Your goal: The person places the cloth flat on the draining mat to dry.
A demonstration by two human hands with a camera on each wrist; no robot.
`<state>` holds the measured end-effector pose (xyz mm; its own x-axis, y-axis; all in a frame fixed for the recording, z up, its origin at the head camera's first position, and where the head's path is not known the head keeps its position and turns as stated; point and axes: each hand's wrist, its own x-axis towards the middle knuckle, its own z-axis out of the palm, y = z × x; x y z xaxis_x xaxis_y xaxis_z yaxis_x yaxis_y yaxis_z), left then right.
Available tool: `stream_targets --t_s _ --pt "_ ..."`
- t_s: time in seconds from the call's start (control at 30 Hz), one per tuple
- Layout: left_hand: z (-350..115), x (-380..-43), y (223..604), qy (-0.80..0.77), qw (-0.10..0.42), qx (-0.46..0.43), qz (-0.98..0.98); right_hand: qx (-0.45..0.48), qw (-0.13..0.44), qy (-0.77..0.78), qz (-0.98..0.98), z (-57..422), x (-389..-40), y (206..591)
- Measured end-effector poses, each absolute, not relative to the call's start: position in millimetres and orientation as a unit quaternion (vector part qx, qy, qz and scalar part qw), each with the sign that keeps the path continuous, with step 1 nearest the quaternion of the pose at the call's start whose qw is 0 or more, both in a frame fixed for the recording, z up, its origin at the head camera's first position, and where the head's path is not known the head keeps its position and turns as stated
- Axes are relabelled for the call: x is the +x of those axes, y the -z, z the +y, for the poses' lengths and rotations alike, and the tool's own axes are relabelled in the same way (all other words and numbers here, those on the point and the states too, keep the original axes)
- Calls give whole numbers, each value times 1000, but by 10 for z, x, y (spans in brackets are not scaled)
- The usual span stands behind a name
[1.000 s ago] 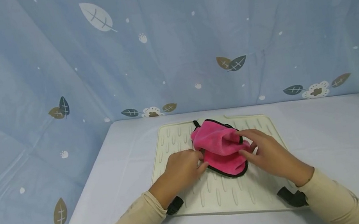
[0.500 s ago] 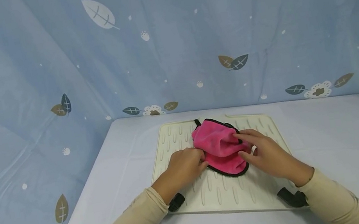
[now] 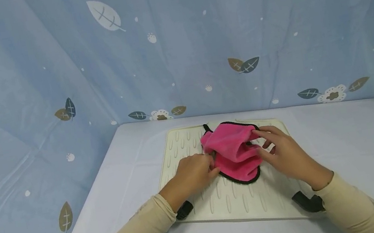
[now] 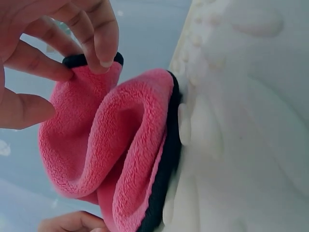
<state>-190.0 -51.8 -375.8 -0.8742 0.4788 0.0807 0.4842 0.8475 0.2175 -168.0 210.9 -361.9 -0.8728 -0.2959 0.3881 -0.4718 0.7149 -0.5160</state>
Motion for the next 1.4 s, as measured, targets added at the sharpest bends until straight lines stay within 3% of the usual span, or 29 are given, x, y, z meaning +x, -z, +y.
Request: stream_targets --t_s 0.5,0.9,1.4 --pt "-476 -1925 3796 72 -20 -235 -969 165 157 -244 -943 2230 -1715 3596" --pt "-471 -1989 3729 100 -4 -235 -967 138 134 -218 -957 2325 -1757 3589" --pt "-793 -1845 3562 175 28 -209 -962 115 117 -197 -967 2520 -1833 3658"
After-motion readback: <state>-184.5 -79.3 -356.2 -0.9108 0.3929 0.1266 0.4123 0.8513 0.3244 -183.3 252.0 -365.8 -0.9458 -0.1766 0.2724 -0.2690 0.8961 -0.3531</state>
